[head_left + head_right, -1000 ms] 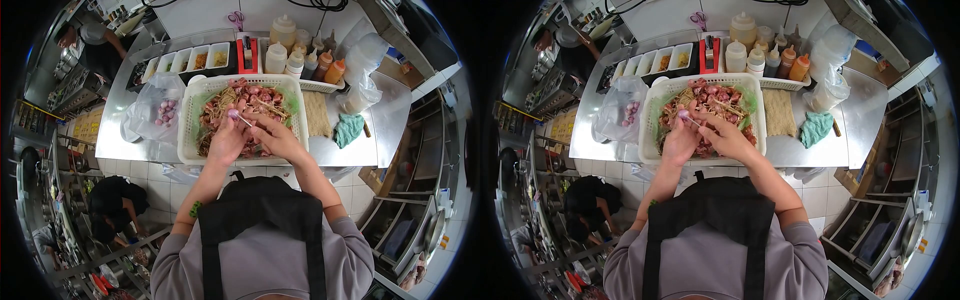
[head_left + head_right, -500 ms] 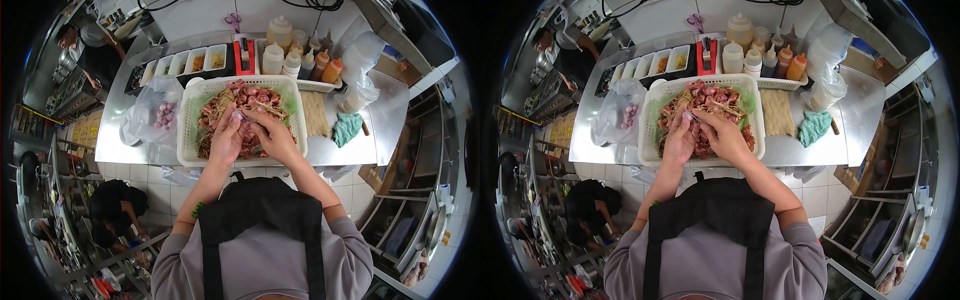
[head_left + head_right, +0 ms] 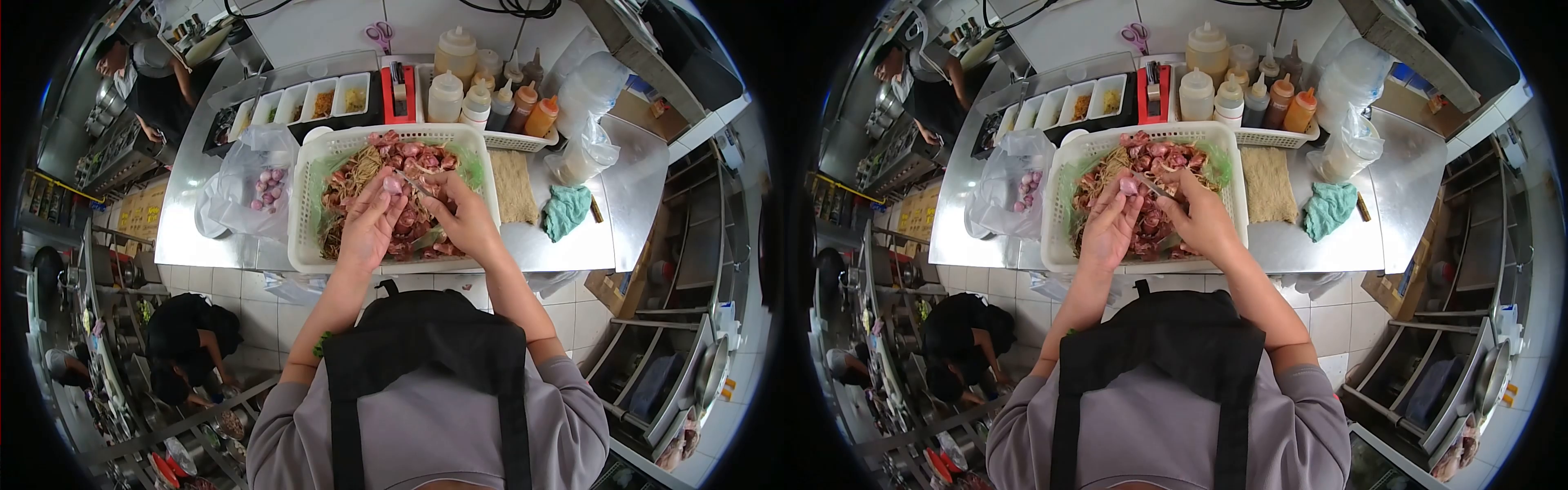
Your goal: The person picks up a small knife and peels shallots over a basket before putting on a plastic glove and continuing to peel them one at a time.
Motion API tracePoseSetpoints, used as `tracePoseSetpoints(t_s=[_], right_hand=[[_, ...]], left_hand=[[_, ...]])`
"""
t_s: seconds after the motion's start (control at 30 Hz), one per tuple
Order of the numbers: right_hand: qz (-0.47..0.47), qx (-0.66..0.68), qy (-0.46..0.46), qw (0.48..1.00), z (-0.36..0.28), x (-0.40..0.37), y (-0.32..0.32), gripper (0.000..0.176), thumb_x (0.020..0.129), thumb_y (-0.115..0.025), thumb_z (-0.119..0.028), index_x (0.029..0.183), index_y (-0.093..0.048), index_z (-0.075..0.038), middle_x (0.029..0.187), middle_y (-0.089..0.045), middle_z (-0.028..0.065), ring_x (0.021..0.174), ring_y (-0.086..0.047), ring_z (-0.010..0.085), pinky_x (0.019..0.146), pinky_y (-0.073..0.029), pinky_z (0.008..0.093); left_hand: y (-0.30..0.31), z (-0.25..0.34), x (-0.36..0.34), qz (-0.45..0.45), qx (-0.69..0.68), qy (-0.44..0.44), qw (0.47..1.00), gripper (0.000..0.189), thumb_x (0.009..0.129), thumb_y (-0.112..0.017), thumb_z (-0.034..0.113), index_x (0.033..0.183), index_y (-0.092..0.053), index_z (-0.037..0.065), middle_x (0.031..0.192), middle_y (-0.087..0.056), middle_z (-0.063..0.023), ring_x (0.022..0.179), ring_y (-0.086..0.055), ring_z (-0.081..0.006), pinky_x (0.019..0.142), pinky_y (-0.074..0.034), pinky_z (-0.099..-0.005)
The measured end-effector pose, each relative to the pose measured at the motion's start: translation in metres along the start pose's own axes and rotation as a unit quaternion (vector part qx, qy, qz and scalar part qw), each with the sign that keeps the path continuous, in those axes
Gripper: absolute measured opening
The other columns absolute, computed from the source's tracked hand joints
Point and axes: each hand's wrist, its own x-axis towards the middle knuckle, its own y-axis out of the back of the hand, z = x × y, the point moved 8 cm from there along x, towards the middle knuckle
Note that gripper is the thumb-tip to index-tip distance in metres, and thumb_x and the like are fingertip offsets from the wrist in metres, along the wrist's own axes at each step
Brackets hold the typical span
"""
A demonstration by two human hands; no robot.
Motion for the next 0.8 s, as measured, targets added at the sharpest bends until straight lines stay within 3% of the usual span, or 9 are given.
tracePoseSetpoints(t_s=[0.07,0.2,0.27,0.4,0.67,0.8], right_hand=[[-0.063,0.033,-0.016,0.997,-0.013,-0.004,-0.006,0.039,0.085,-0.058,-0.008,0.122,-0.049,-0.006,0.095,-0.062,0.0173,0.083,-0.062,0.0301,0.073,-0.048,0.0332],[-0.075,0.058,0.081,0.992,-0.025,-0.008,-0.017,0.040,0.084,-0.058,-0.007,0.123,-0.050,-0.008,0.101,-0.062,0.0163,0.087,-0.062,0.0313,0.075,-0.048,0.0339],[-0.032,0.050,0.173,0.983,-0.031,-0.010,-0.016,0.040,0.084,-0.057,-0.006,0.123,-0.051,-0.010,0.107,-0.061,0.0154,0.091,-0.061,0.0332,0.077,-0.048,0.0347],[-0.052,0.045,0.155,0.986,-0.028,-0.008,-0.020,0.038,0.084,-0.058,-0.007,0.122,-0.053,-0.010,0.111,-0.060,0.0161,0.094,-0.060,0.0346,0.077,-0.048,0.0357],[-0.002,-0.001,0.194,0.981,-0.035,-0.009,-0.015,0.027,0.082,-0.060,-0.006,0.110,-0.059,-0.006,0.100,-0.063,0.0150,0.088,-0.061,0.0339,0.074,-0.048,0.0363],[-0.002,0.032,0.181,0.983,-0.021,-0.001,-0.014,0.027,0.082,-0.059,-0.005,0.109,-0.059,-0.005,0.101,-0.063,0.0143,0.089,-0.061,0.0313,0.075,-0.048,0.0348]], left_hand=[[0.003,0.001,0.000,-0.002,-0.042,-0.007,0.999,0.038,0.090,-0.050,0.002,0.128,-0.045,0.004,0.117,-0.055,-0.0078,0.105,-0.057,-0.0166,0.093,-0.049,-0.0269],[0.010,-0.002,-0.001,0.025,-0.034,-0.018,0.999,0.034,0.089,-0.051,0.001,0.124,-0.049,0.005,0.114,-0.057,-0.0061,0.102,-0.058,-0.0139,0.088,-0.051,-0.0248],[0.013,-0.003,-0.002,0.032,-0.042,-0.020,0.998,0.030,0.089,-0.053,0.003,0.119,-0.052,0.006,0.111,-0.058,-0.0049,0.099,-0.059,-0.0132,0.085,-0.053,-0.0238],[0.014,-0.006,-0.005,0.043,-0.052,-0.020,0.998,0.031,0.088,-0.055,0.003,0.118,-0.052,0.007,0.110,-0.059,-0.0043,0.097,-0.060,-0.0129,0.085,-0.053,-0.0241],[0.015,-0.007,-0.008,0.063,-0.025,-0.031,0.997,0.027,0.086,-0.059,0.004,0.112,-0.055,0.006,0.108,-0.060,-0.0055,0.096,-0.061,-0.0147,0.084,-0.054,-0.0256],[0.017,-0.011,-0.008,0.035,-0.040,-0.014,0.998,0.026,0.086,-0.059,0.003,0.111,-0.056,0.005,0.108,-0.060,-0.0065,0.096,-0.061,-0.0155,0.084,-0.054,-0.0257]])
